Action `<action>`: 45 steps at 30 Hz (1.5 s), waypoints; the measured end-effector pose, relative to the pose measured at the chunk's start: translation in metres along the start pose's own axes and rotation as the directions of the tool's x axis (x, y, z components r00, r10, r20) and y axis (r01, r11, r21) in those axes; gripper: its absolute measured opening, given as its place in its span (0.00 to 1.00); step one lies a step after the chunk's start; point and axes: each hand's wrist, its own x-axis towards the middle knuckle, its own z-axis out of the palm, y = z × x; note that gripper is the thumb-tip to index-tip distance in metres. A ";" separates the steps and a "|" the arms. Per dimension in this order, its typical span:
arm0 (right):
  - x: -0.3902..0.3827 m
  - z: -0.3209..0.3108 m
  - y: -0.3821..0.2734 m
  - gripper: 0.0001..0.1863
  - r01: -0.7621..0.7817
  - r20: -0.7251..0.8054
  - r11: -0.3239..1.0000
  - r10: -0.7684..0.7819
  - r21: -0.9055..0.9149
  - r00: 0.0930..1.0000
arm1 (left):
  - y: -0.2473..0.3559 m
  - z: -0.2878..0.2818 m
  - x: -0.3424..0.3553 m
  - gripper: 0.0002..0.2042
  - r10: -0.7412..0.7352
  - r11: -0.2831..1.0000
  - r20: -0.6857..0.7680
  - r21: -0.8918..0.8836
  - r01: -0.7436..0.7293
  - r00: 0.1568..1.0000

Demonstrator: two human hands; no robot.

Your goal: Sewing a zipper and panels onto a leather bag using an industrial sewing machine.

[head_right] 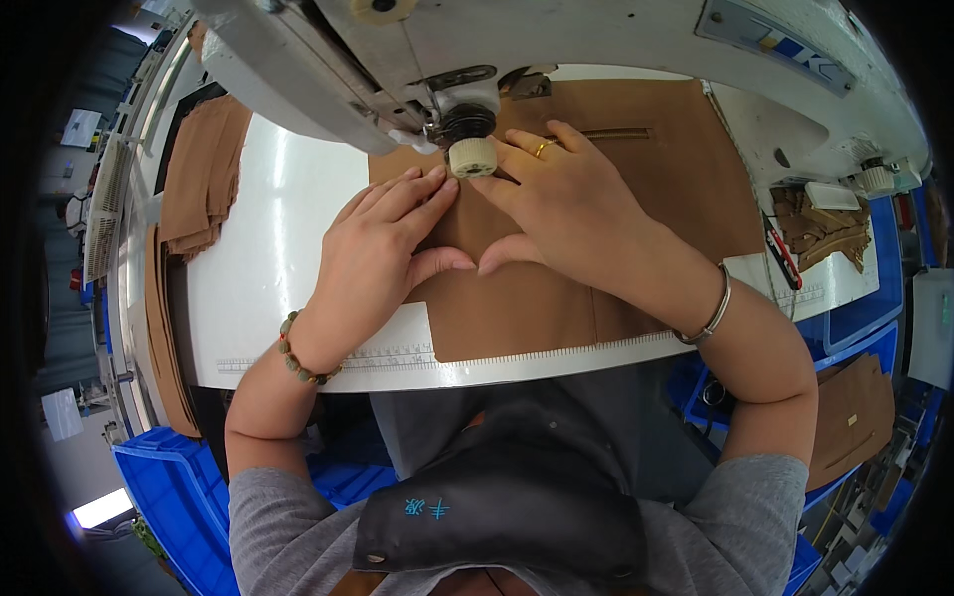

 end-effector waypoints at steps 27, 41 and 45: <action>0.003 0.001 0.006 0.40 0.014 -0.011 1.000 -0.014 0.006 1.000 | -0.003 0.004 0.004 0.29 -0.007 1.000 -0.003 0.021 0.007 1.000; 0.016 -0.031 0.032 0.12 -0.275 -0.394 0.925 0.364 0.263 0.844 | -0.006 0.006 0.004 0.29 0.006 1.000 -0.026 0.030 -0.006 1.000; 0.017 -0.027 0.035 0.10 -0.268 -0.450 0.943 0.330 0.198 0.830 | -0.007 0.007 0.004 0.29 0.013 0.999 -0.022 0.031 -0.012 1.000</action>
